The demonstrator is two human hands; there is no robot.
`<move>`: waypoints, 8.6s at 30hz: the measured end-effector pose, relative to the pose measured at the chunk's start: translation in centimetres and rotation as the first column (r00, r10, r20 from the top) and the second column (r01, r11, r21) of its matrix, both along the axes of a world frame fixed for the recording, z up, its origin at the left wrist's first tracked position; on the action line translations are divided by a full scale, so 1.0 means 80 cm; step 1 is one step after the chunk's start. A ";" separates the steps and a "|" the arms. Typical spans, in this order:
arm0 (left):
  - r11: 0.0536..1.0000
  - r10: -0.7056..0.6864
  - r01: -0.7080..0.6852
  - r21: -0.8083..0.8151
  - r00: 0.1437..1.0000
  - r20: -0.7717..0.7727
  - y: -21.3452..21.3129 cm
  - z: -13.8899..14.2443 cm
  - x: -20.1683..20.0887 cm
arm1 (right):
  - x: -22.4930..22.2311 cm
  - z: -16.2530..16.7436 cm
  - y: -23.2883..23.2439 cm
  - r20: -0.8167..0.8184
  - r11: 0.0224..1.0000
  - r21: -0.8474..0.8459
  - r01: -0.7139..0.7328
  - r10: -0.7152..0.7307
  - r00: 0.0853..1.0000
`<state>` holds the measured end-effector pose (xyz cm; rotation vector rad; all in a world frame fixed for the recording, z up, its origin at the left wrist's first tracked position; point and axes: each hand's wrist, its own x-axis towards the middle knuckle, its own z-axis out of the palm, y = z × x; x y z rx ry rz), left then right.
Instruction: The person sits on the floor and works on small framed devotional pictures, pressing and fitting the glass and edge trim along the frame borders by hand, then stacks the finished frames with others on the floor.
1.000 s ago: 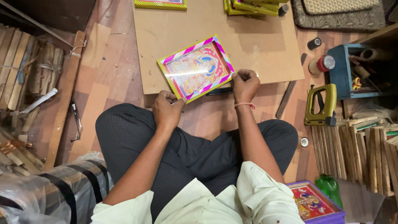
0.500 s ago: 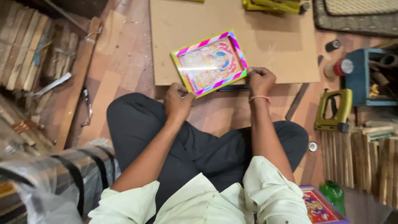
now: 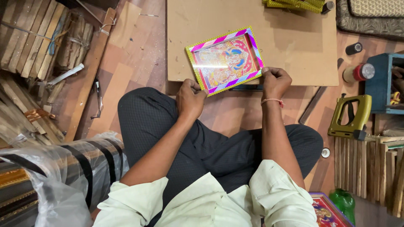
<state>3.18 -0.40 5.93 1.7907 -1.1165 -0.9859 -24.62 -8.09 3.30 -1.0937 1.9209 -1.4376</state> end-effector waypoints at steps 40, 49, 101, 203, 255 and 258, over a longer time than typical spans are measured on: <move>0.994 0.049 -0.053 -0.096 0.998 -0.043 -0.015 -0.029 -0.025 | -0.048 0.020 0.027 0.026 0.974 0.125 0.188 -0.193 0.981; 0.993 0.064 -0.071 -0.093 0.995 -0.072 -0.016 -0.035 -0.023 | 0.111 0.056 0.114 0.353 0.904 0.048 -0.425 0.383 0.854; 0.985 -0.017 0.004 -0.174 0.997 -0.071 -0.148 0.004 0.044 | 0.064 0.014 0.087 -0.260 0.998 0.055 0.036 -0.021 0.965; 0.999 -0.024 0.018 -0.047 0.988 -0.152 0.015 0.006 -0.027 | 0.050 0.041 0.026 -0.057 0.998 0.054 -0.036 0.039 0.998; 0.993 0.001 -0.010 -0.117 0.997 -0.074 -0.017 -0.072 -0.046 | 0.065 0.031 0.006 -0.419 0.947 0.304 0.107 0.032 0.907; 0.988 0.008 -0.027 -0.151 0.992 -0.122 -0.023 -0.062 -0.050 | 0.058 0.037 -0.012 -0.309 0.951 0.284 0.122 -0.030 0.951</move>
